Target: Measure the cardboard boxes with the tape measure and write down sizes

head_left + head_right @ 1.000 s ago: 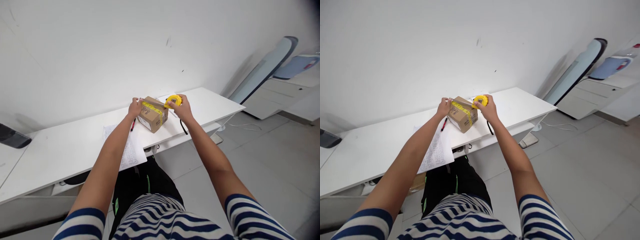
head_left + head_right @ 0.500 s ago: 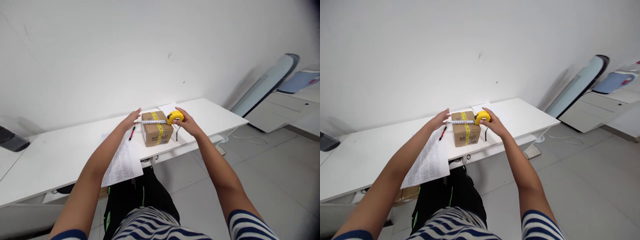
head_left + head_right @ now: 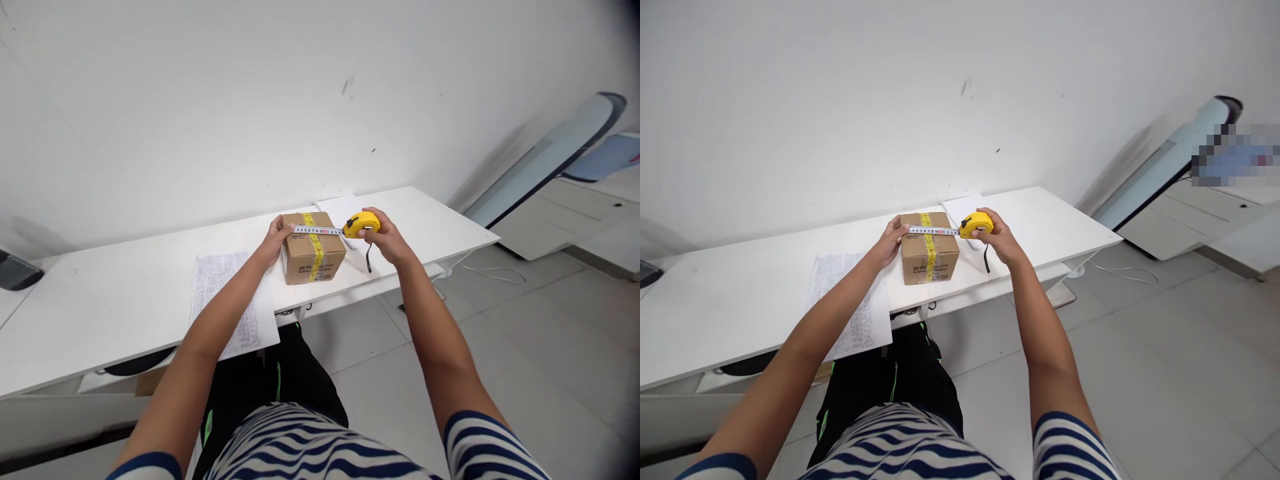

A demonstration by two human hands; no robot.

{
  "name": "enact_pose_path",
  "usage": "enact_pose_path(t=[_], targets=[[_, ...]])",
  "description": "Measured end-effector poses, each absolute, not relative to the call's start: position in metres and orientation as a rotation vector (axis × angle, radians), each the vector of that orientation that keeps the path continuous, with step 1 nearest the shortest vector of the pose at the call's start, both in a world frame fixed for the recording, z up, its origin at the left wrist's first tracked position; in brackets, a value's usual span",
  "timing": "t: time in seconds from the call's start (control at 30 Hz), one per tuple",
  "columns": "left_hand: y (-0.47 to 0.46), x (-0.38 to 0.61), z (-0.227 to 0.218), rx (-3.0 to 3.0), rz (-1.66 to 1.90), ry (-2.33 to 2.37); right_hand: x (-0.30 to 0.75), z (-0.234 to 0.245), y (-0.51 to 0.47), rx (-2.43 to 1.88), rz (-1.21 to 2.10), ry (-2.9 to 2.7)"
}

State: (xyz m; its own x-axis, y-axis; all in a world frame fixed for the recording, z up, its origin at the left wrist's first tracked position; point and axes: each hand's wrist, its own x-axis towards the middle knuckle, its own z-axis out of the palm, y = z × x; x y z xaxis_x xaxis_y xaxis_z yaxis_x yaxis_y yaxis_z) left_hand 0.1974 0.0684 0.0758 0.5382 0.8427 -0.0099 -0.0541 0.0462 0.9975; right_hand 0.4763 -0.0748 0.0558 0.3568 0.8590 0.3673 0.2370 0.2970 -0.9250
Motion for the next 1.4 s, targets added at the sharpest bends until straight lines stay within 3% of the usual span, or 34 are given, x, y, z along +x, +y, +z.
enact_pose_path(t=[0.5,1.4], targets=[[0.063,0.181,0.073,1.227,0.563,0.701,0.483,0.051,-0.044,-1.358,0.434,-0.95],[0.048,0.183,0.07,1.362,0.663,0.873,0.493,0.077,-0.017,-1.357,0.516,-1.137]])
